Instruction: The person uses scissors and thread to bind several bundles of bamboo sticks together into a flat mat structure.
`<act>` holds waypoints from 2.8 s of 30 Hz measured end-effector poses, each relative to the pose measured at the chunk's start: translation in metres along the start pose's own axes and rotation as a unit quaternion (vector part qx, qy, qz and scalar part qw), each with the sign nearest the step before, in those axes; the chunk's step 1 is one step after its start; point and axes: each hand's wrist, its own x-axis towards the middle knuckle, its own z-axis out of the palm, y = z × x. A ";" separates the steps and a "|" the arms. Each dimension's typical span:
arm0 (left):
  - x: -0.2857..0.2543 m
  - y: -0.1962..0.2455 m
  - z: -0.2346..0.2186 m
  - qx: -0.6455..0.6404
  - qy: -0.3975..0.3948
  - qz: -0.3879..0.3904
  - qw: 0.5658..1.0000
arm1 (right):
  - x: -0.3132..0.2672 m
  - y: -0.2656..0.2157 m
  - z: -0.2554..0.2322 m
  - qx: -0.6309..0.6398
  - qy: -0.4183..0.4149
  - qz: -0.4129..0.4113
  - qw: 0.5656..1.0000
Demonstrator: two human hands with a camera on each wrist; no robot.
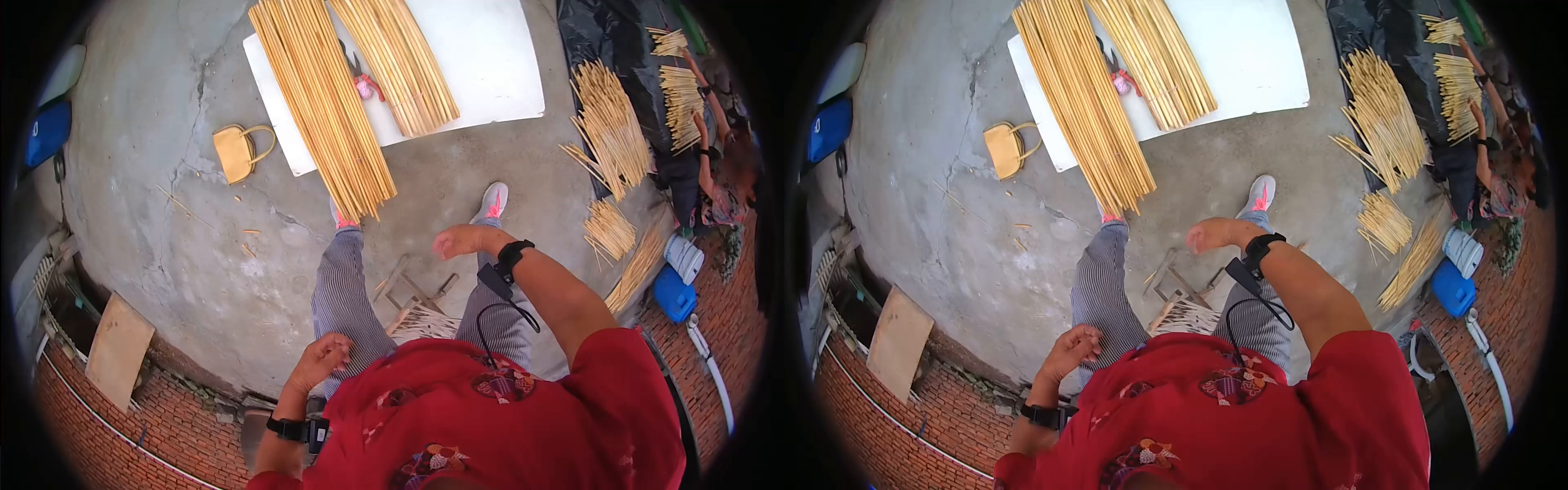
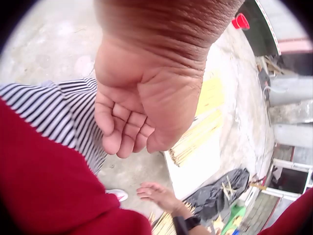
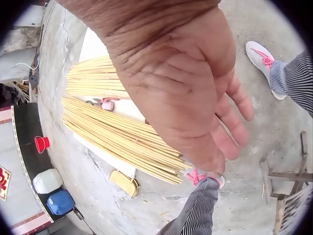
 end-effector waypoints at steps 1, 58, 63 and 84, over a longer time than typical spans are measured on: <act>-0.014 0.010 0.010 -0.035 -0.003 0.001 0.999 | -0.006 -0.006 0.010 -0.032 -0.010 0.025 0.999; 0.191 0.110 0.032 -0.011 0.085 0.558 0.826 | 0.063 0.037 -0.113 0.020 0.517 -0.136 0.845; 0.243 0.128 -0.007 -0.023 0.121 0.497 0.859 | 0.089 0.045 -0.152 -0.063 0.643 -0.086 0.759; 0.278 0.169 -0.019 -0.104 0.179 0.459 0.864 | 0.081 0.061 -0.245 0.280 0.523 -0.224 0.773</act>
